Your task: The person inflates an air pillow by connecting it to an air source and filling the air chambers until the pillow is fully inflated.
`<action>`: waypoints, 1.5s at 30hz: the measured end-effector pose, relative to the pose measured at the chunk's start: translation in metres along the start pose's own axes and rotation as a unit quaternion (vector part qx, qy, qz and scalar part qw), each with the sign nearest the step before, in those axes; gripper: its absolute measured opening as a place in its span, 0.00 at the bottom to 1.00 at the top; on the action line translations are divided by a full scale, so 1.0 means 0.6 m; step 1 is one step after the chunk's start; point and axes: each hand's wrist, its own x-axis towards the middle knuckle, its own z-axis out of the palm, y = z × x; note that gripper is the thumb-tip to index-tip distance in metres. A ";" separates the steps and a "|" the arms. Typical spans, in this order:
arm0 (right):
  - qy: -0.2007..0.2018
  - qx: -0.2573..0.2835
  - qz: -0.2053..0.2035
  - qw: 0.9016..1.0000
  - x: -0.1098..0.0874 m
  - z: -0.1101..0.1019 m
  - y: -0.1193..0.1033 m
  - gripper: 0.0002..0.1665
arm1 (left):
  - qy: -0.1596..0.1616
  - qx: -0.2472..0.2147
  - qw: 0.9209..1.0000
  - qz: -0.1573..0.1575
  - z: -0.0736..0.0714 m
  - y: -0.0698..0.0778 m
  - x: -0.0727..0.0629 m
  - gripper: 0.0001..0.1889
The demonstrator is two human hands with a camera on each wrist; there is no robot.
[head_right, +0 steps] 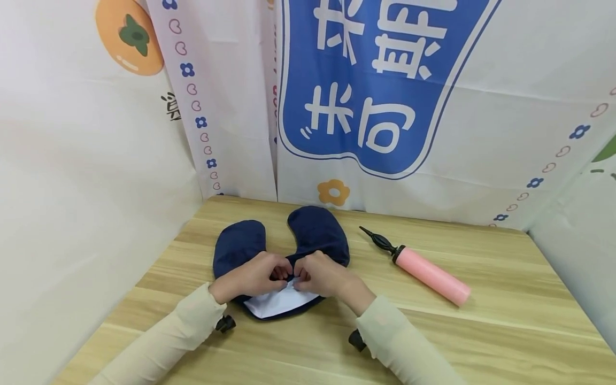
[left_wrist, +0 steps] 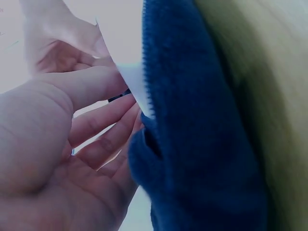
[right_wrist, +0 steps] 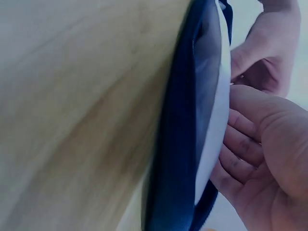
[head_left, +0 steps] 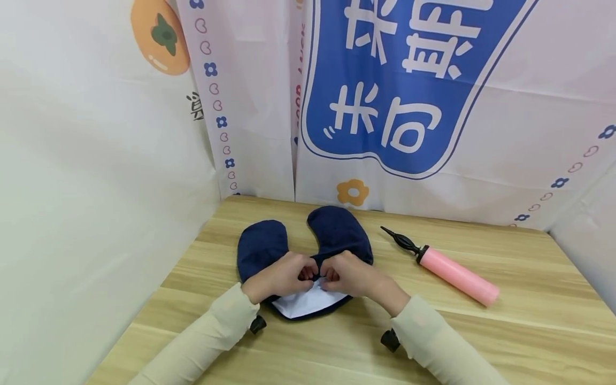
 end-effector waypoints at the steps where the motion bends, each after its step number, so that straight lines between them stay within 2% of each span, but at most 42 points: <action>1: -0.004 0.002 -0.001 1.000 0.002 0.003 0.000 0.06 | 0.000 -0.001 1.000 -0.001 0.000 0.001 -0.001 0.08; 6: -0.024 -0.001 -0.011 1.000 0.010 0.012 -0.003 0.03 | -0.003 -0.003 1.000 0.005 -0.002 0.006 -0.005 0.05; 10: -0.009 -0.015 -0.033 0.999 0.008 0.012 -0.006 0.01 | 0.008 -0.015 1.000 0.014 -0.001 0.010 -0.010 0.05; 12: 0.014 -0.024 -0.048 0.998 0.006 0.009 -0.009 0.02 | 0.027 -0.020 0.999 0.016 0.001 0.014 -0.014 0.05; 15: 0.063 -0.043 -0.072 0.994 0.002 0.001 -0.017 0.02 | 0.076 -0.021 0.997 0.009 0.003 0.022 -0.018 0.06; 19: 0.122 -0.072 -0.094 0.985 -0.002 -0.014 -0.027 0.01 | 0.152 -0.023 0.988 -0.002 0.005 0.032 -0.018 0.08; 22: 0.149 -0.087 -0.106 0.979 -0.003 -0.021 -0.031 0.01 | 0.194 -0.020 0.981 -0.001 0.010 0.035 -0.014 0.07; 25: 0.158 -0.091 -0.114 0.977 -0.004 -0.023 -0.032 0.02 | 0.219 -0.020 0.976 0.003 0.018 0.034 -0.010 0.07; 31: 0.184 -0.089 -0.103 0.973 -0.011 -0.014 -0.026 0.06 | 0.239 -0.042 0.970 -0.008 0.031 0.029 -0.003 0.05; 34: 0.199 -0.080 -0.103 0.971 -0.031 -0.017 -0.014 0.09 | 0.239 -0.049 0.970 -0.012 0.034 0.027 -0.001 0.04; 37: 0.204 -0.085 -0.096 0.971 -0.066 -0.035 0.004 0.12 | 0.239 -0.050 0.970 -0.009 0.033 0.027 0.001 0.04; 41: 0.199 -0.128 -0.039 0.971 -0.126 -0.074 0.033 0.18 | 0.239 -0.050 0.970 -0.007 0.033 0.029 0.005 0.04; 45: 0.176 -0.153 0.048 0.971 -0.194 -0.118 0.065 0.22 | 0.232 -0.055 0.971 -0.016 0.033 0.030 0.005 0.04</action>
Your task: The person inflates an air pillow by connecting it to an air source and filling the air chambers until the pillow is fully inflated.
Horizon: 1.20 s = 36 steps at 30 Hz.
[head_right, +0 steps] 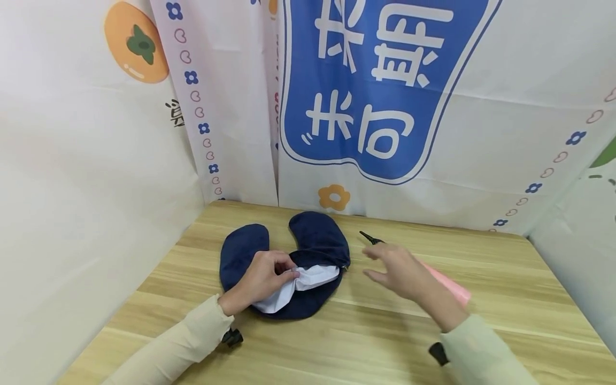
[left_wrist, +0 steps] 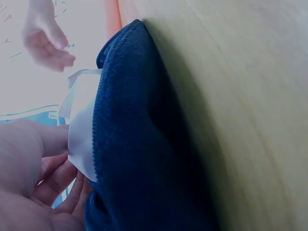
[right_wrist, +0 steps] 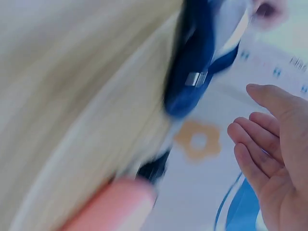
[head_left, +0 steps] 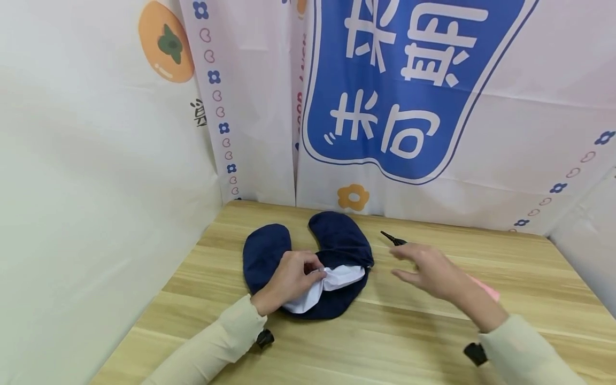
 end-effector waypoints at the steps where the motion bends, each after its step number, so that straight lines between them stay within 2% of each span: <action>1: -0.007 -0.008 0.020 1.000 -0.013 -0.011 0.013 0.23 | -0.001 0.000 1.000 -0.003 0.001 0.001 0.000 0.04; 5: -0.022 -0.033 0.075 0.996 -0.063 -0.048 0.067 0.24 | -0.006 -0.002 1.000 -0.013 0.003 0.002 -0.001 0.05; 10: -0.031 -0.055 0.114 0.991 -0.127 -0.064 0.119 0.29 | -0.017 -0.007 1.000 -0.017 0.004 0.002 -0.001 0.04; 16: -0.052 -0.044 0.155 0.986 -0.186 -0.048 0.153 0.42 | -0.022 -0.009 1.000 -0.008 0.003 0.002 0.003 0.04; 20: -0.039 -0.040 0.158 0.986 -0.204 -0.025 0.166 0.49 | -0.024 -0.013 1.000 -0.010 0.004 -0.001 0.006 0.04; 24: -0.012 -0.037 0.142 0.989 -0.205 -0.013 0.169 0.46 | -0.025 -0.016 0.999 -0.015 0.006 -0.004 0.006 0.04; 28: 0.031 -0.052 0.108 0.992 -0.199 -0.020 0.160 0.43 | -0.025 -0.017 0.999 -0.014 0.005 -0.006 0.007 0.04; 33: 0.093 -0.088 0.031 0.991 -0.175 -0.040 0.127 0.41 | -0.017 -0.018 1.000 -0.015 0.001 -0.003 0.014 0.04; 36: 0.095 -0.100 0.005 0.990 -0.158 -0.058 0.095 0.41 | -0.003 -0.011 1.000 -0.009 0.000 -0.002 0.022 0.04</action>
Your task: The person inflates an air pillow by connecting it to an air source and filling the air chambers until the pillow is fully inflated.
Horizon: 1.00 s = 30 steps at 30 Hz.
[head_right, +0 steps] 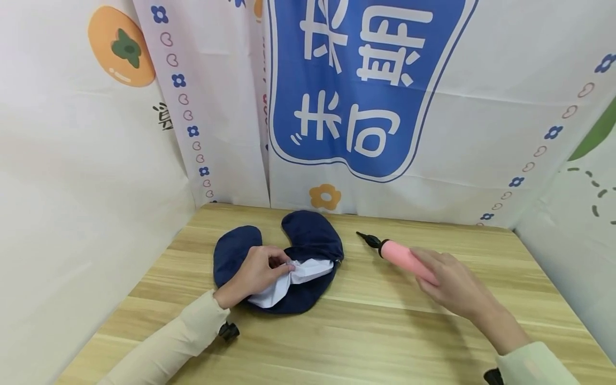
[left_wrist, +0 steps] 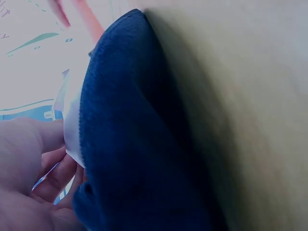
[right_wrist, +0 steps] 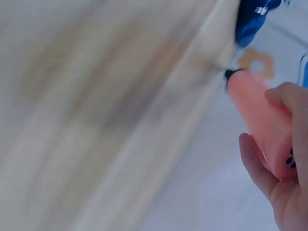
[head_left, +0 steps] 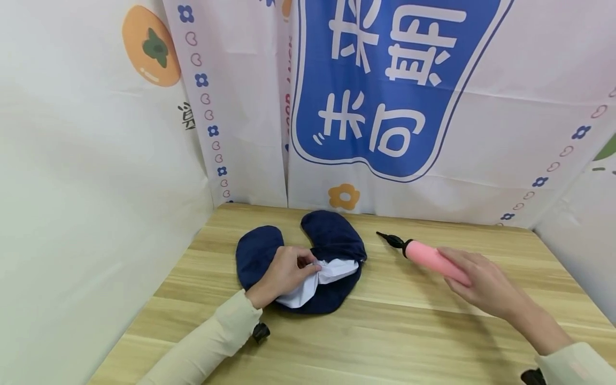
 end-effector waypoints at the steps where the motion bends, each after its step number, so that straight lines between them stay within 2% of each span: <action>1: 0.000 -0.003 -0.009 1.000 0.007 -0.008 -0.011 0.40 | 0.004 0.004 1.000 0.001 0.000 -0.001 0.002 0.04; 3: -0.001 -0.009 -0.031 0.999 0.021 -0.023 -0.033 0.39 | 0.011 0.011 1.000 0.001 0.000 -0.002 0.006 0.04; 5: 0.009 -0.017 -0.067 0.998 0.034 -0.035 -0.053 0.29 | 0.015 0.015 1.000 -0.001 0.000 -0.005 0.010 0.04; 7: 0.030 -0.030 -0.107 0.993 0.047 -0.046 -0.075 0.25 | 0.018 0.020 1.000 -0.004 0.001 -0.008 0.012 0.04; 10: 0.056 -0.047 -0.152 0.986 0.063 -0.062 -0.112 0.35 | 0.024 0.026 0.999 -0.003 0.002 -0.011 0.016 0.03; 11: 0.059 -0.050 -0.161 0.984 0.067 -0.068 -0.126 0.34 | 0.027 0.027 0.999 0.000 0.002 -0.011 0.017 0.03; 16: 0.054 -0.053 -0.183 0.980 0.079 -0.101 -0.182 0.33 | 0.035 0.035 0.999 0.009 0.003 -0.008 0.024 0.03; 20: 0.046 -0.052 -0.195 0.978 0.081 -0.116 -0.210 0.32 | 0.038 0.032 0.999 0.010 0.005 -0.006 0.028 0.02; 25: 0.044 -0.047 -0.195 0.979 0.072 -0.120 -0.227 0.32 | 0.041 0.028 0.999 0.017 0.008 -0.004 0.032 0.04; 30: 0.040 -0.022 -0.195 0.980 0.065 -0.115 -0.230 0.32 | 0.041 0.017 0.999 0.003 0.009 -0.004 0.034 0.05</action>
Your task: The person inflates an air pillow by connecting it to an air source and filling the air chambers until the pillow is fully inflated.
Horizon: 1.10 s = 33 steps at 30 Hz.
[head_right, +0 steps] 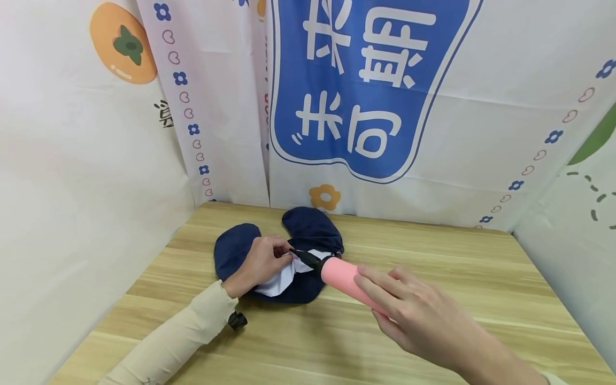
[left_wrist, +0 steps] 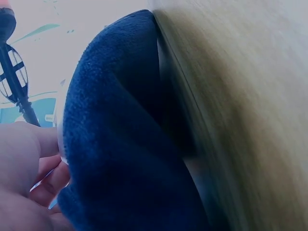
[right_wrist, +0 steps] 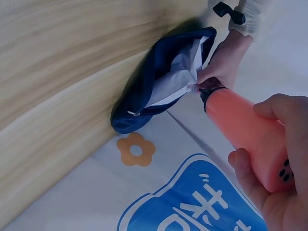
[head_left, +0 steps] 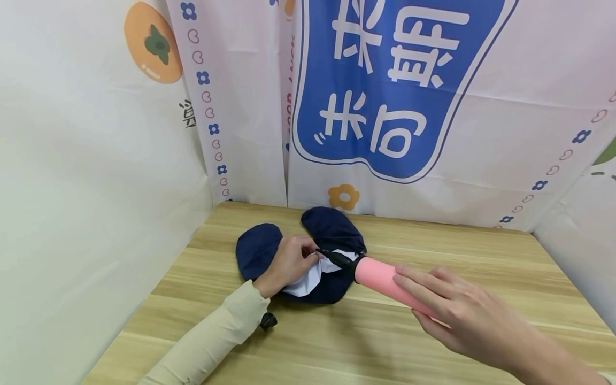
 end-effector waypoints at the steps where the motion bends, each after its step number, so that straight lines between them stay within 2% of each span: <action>1: 0.000 0.003 0.001 1.000 -0.002 0.001 0.000 0.32 | -0.001 -0.002 1.000 -0.003 0.000 0.000 0.000 0.05; 9: 0.005 0.016 0.001 1.000 -0.012 0.004 0.004 0.31 | -0.006 -0.011 1.000 -0.009 0.003 0.001 0.003 0.05; 12: 0.003 0.022 0.011 1.000 -0.014 0.003 0.003 0.32 | -0.009 -0.001 1.000 -0.010 0.004 0.006 0.003 0.05; 18: 0.008 0.016 0.012 1.000 -0.012 0.002 -0.008 0.32 | -0.001 0.072 0.997 0.027 0.010 0.023 0.000 0.02; 23: 0.004 0.018 0.018 1.000 -0.008 0.000 -0.016 0.32 | 0.023 0.136 0.988 0.066 0.017 0.034 -0.002 0.03; 26: 0.000 0.018 0.024 1.000 -0.007 -0.003 -0.017 0.32 | 0.030 0.159 0.984 0.075 0.018 0.040 -0.002 0.03; 29: -0.005 0.013 0.031 0.999 -0.007 -0.006 -0.019 0.33 | 0.033 0.157 0.985 0.064 0.019 0.044 0.001 0.04; 33: -0.018 0.008 0.046 0.999 -0.007 -0.008 -0.023 0.34 | 0.037 0.127 0.991 0.029 0.018 0.044 0.007 0.04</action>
